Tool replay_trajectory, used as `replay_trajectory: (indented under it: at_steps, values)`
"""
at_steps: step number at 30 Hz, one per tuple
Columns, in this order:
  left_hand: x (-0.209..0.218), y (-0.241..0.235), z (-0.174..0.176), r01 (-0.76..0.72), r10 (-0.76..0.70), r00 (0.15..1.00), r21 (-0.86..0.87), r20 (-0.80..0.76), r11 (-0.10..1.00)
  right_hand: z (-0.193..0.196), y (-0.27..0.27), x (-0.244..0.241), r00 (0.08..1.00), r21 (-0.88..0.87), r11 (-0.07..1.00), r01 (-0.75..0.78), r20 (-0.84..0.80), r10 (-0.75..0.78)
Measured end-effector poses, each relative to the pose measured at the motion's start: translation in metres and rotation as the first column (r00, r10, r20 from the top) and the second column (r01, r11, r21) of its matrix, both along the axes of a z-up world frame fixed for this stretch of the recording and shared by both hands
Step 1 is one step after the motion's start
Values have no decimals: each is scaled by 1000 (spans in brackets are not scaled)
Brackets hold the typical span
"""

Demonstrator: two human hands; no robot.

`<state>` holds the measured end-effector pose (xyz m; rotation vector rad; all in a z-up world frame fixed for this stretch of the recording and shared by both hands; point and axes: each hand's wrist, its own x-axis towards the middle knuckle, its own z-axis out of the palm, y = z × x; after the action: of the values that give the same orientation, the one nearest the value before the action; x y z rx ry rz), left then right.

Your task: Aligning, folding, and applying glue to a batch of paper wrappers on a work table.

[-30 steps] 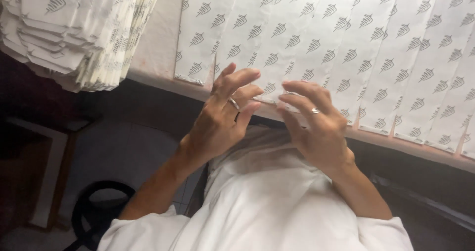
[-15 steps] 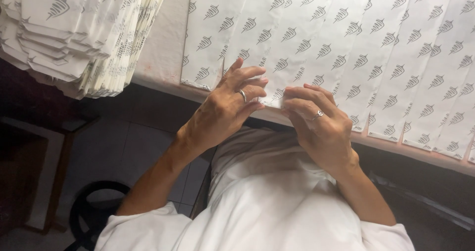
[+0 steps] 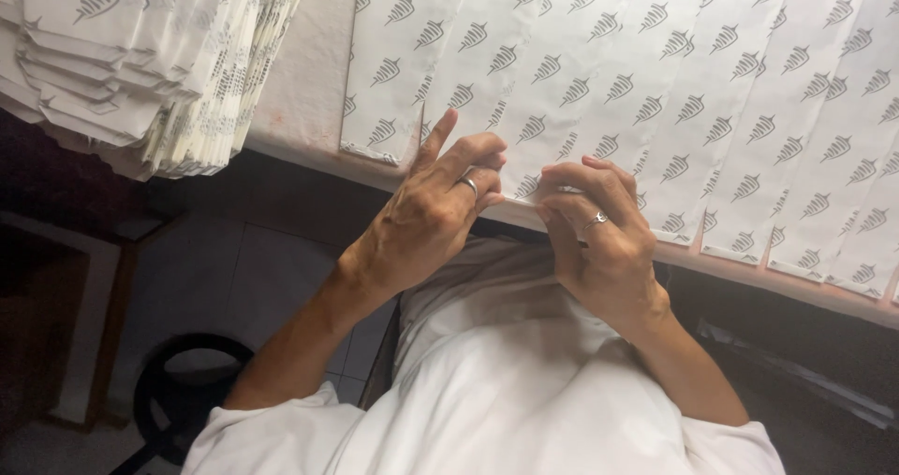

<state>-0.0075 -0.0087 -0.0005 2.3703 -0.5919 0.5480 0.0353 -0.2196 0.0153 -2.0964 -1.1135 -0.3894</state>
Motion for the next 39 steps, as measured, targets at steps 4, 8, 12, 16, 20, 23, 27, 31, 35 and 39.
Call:
replay_trajectory:
  at_steps: [4,8,12,16,20,23,27,31,35,39]
  values:
    - [1,-2,1,-18,15,997,-40,-73,999,0,2,3,998,57,998,-6,-56,9]
    - [1,-8,1,-62,49,992,-107,-116,992,1,1,5,994,57,998,6,-108,1]
    - [0,-13,8,-147,115,975,-162,-188,976,7,2,8,986,79,997,17,-167,-4]
    - [-1,-19,3,-201,157,964,-205,-214,958,10,4,8,982,77,996,36,-185,-21]
    - [-2,-24,10,-249,196,956,-244,-220,937,4,10,9,987,62,997,54,-154,-44]
    - [-6,-24,6,-272,206,949,-289,-240,918,2,8,7,986,56,997,47,-163,-38]
    - [-8,-27,7,-286,220,949,-322,-226,902,15,4,5,958,41,998,40,-287,-27]
    - [-5,-39,-1,-345,337,939,-188,-74,920,21,5,3,948,26,998,57,-314,-46]
    - [-7,-44,-6,-351,341,937,-197,-80,916,21,5,1,943,35,998,49,-332,-34]
    - [-9,-43,-6,-356,348,934,-258,-76,898,20,8,0,943,9,996,88,-323,-80]
